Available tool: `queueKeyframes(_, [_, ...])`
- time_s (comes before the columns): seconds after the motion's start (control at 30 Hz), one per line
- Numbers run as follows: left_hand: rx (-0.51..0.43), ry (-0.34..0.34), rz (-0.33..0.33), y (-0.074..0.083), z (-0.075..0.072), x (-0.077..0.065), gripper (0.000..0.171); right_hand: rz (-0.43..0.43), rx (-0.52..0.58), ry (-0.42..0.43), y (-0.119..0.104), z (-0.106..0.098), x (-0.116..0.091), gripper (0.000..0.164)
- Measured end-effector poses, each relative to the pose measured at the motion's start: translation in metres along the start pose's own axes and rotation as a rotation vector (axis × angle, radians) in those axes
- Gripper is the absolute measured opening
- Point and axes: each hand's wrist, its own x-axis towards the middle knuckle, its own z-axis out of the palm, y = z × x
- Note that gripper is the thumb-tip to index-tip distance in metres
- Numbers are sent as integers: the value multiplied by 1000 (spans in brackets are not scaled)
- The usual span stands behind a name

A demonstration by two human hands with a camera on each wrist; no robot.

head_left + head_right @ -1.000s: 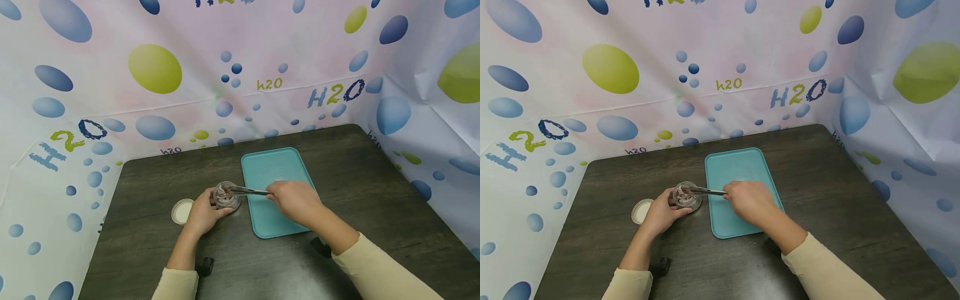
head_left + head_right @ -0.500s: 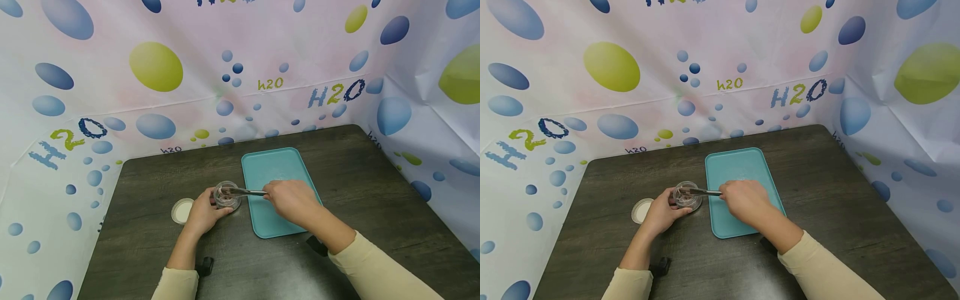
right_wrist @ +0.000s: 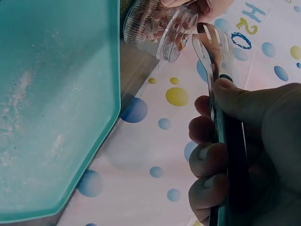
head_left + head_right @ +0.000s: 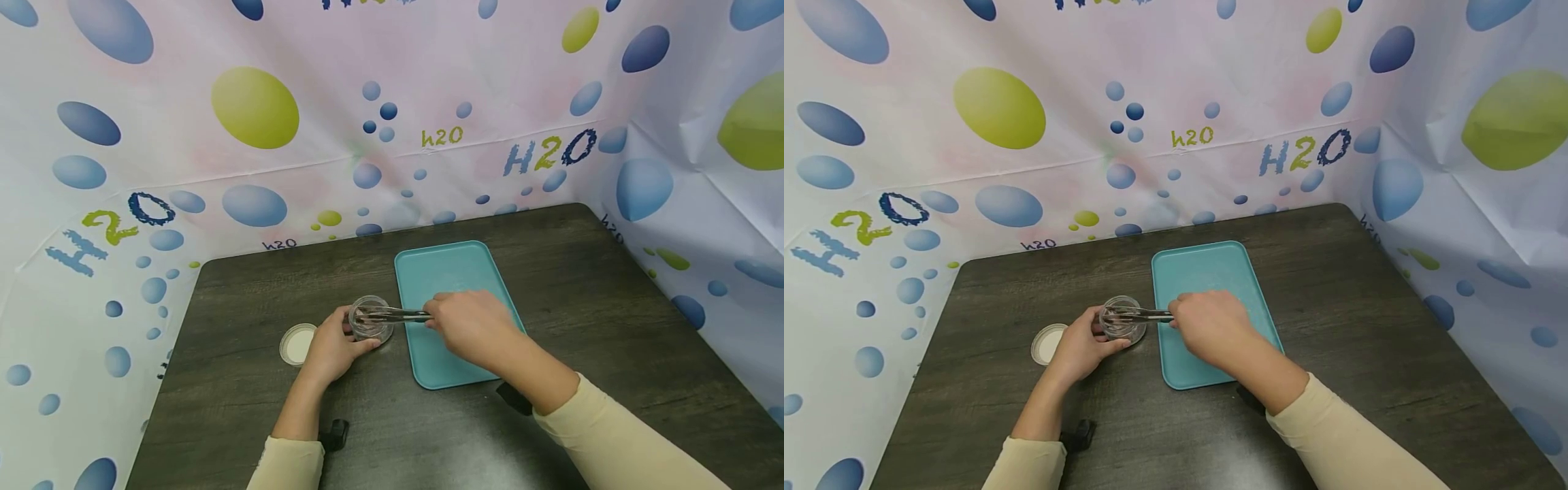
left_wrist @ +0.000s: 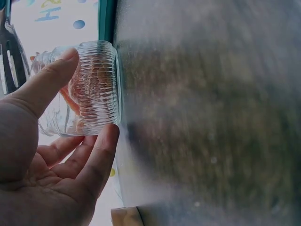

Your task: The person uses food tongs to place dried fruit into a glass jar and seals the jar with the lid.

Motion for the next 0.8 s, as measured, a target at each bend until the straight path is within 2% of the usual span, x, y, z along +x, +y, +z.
queueKeyframes(0.17, [9,-6,-6,1,0,1,83,33,71,-11,3,1,-1,13])
queueKeyframes(0.33, [20,-7,-12,1,0,1,83,94,138,-22,9,0,-5,23])
queueKeyframes(0.5, [25,-5,-18,0,1,1,84,139,161,-30,16,0,-11,28])
queueKeyframes(0.8, [13,-4,-19,-1,0,2,84,164,204,0,25,7,-19,32])
